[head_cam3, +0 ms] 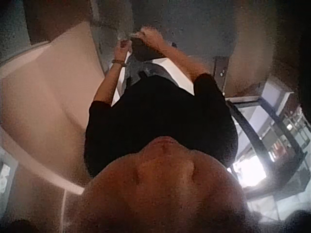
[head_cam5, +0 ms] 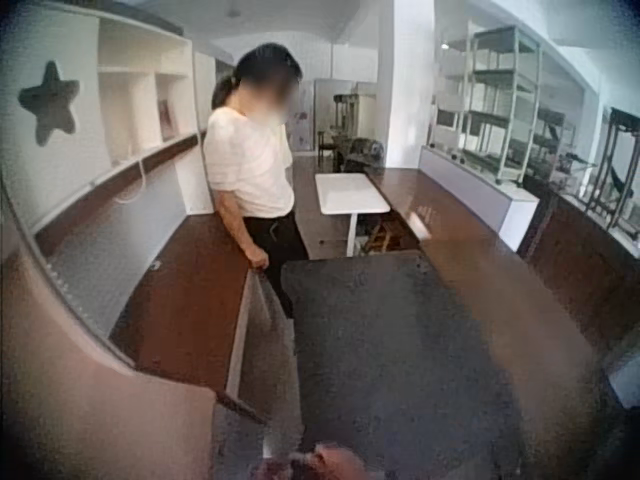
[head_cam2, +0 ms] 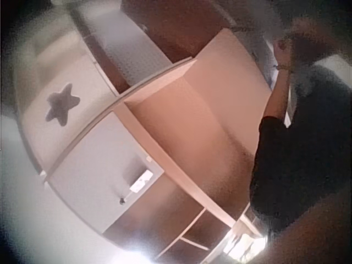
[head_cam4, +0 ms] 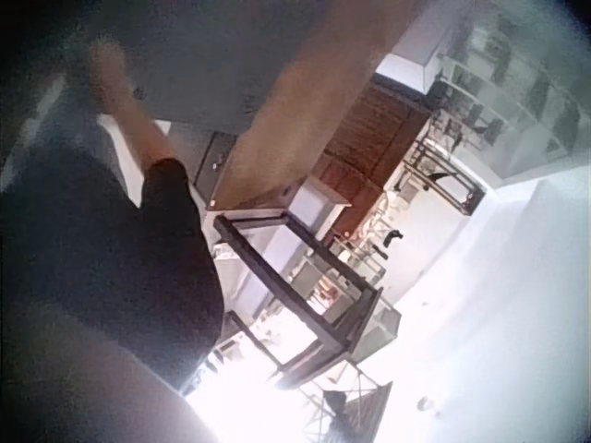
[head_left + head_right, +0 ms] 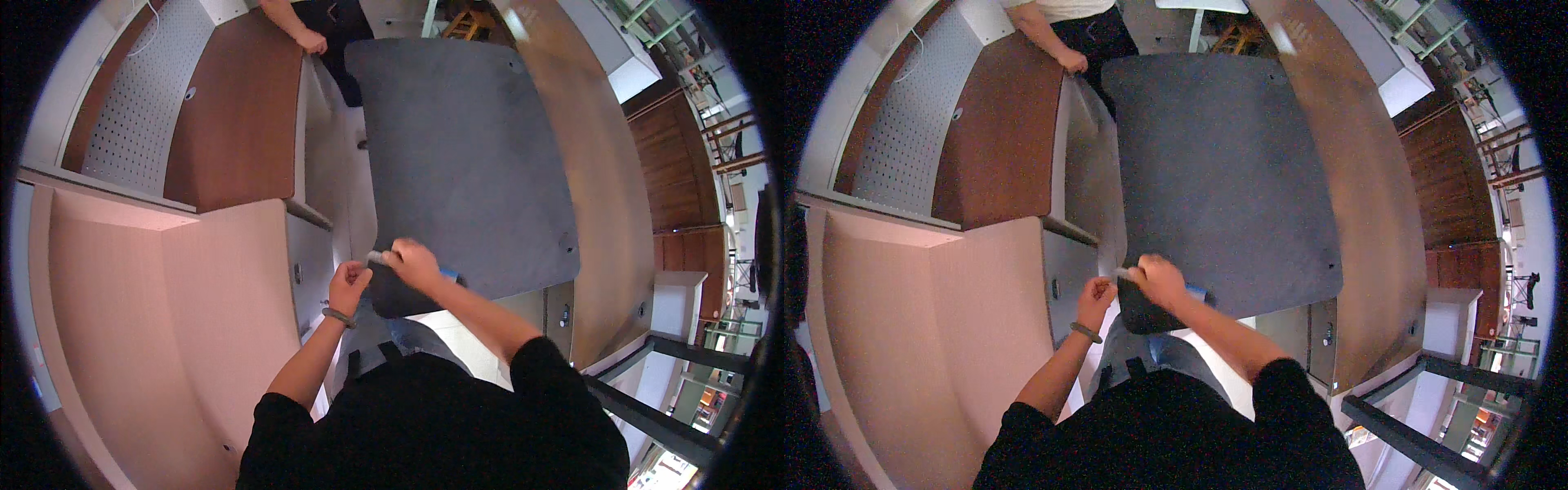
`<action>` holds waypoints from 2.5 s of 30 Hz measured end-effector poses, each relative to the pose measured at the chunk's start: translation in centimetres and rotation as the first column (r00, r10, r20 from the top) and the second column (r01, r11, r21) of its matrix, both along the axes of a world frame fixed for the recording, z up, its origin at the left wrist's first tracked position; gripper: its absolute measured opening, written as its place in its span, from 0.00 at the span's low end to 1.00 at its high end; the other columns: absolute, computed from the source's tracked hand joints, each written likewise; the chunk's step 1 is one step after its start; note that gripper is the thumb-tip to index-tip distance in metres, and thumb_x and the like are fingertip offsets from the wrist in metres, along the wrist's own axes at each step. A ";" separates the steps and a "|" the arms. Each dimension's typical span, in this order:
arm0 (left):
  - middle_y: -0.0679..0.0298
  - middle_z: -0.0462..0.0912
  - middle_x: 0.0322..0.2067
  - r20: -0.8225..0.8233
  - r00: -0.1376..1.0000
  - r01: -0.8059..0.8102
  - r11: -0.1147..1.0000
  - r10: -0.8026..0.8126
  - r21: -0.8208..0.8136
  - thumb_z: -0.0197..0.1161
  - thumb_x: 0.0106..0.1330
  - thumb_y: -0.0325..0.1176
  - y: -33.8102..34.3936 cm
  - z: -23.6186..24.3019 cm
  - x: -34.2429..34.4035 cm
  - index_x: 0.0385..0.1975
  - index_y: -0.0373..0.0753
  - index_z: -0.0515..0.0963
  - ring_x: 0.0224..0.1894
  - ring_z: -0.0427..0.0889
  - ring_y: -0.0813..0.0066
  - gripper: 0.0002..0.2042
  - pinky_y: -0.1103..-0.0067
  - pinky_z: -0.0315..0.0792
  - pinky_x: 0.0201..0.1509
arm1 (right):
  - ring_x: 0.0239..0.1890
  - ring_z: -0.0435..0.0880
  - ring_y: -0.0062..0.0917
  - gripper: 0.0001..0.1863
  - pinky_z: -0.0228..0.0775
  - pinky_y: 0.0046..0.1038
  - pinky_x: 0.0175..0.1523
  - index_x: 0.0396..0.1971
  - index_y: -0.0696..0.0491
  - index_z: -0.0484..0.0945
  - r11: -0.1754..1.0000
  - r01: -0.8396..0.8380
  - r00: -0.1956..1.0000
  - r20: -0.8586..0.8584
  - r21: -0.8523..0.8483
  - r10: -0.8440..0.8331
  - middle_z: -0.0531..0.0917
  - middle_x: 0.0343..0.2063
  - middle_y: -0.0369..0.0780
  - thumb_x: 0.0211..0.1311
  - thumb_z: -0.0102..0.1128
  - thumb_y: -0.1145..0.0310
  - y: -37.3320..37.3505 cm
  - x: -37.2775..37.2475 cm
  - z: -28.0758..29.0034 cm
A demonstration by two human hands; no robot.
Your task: The person uses a utility knife to trim the edges of a dark gray textured mat placed on a wooden table. They repeatedly reposition the mat and cut along its perimeter, removing small strips of material. A second person is visible nearby but does not assist with the cutting.
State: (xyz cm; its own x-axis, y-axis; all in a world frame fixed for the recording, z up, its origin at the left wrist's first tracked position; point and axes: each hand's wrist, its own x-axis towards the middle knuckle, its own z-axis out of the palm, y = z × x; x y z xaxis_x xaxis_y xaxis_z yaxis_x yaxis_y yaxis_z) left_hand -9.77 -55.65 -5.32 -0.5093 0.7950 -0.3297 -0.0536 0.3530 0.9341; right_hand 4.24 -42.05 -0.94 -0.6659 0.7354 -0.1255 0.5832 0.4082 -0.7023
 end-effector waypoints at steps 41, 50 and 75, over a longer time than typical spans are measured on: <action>0.62 0.83 0.32 0.137 0.927 0.361 0.929 -0.349 -0.075 0.69 0.57 0.32 6.1 -5.8 -6.4 0.39 0.34 0.78 0.35 0.81 0.74 0.13 0.78 0.75 0.45 | 0.44 0.78 0.46 0.18 0.72 0.46 0.43 0.32 0.54 0.75 0.949 0.021 0.972 0.214 0.316 -0.092 0.80 0.37 0.48 0.63 0.55 0.52 12.2 -10.1 -3.0; 0.64 0.83 0.30 0.167 0.933 0.347 0.921 -0.319 -0.177 0.70 0.58 0.37 -0.2 -5.3 -6.5 0.37 0.34 0.79 0.33 0.80 0.76 0.14 0.79 0.75 0.40 | 0.39 0.78 0.42 0.13 0.71 0.43 0.41 0.30 0.52 0.75 0.924 -0.041 0.975 0.218 0.381 -0.047 0.78 0.31 0.42 0.62 0.57 0.56 11.8 -11.4 -3.7; 0.64 0.82 0.26 0.006 0.986 0.166 0.964 -0.169 -0.208 0.68 0.59 0.40 -3.0 -6.4 -2.8 0.32 0.34 0.79 0.29 0.78 0.77 0.14 0.79 0.73 0.36 | 0.44 0.79 0.42 0.16 0.74 0.42 0.44 0.37 0.53 0.74 0.936 -0.165 0.951 0.301 0.312 0.067 0.79 0.38 0.44 0.60 0.58 0.56 5.4 -6.5 -4.0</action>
State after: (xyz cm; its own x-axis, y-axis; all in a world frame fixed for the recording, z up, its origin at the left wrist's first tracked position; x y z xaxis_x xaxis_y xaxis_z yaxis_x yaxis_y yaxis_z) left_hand -12.55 -58.62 -11.72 -0.3797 0.7841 -0.4909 0.0334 0.5419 0.8398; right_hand -2.23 -36.64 -4.90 -0.7219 0.6869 -0.0840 0.6706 0.6644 -0.3301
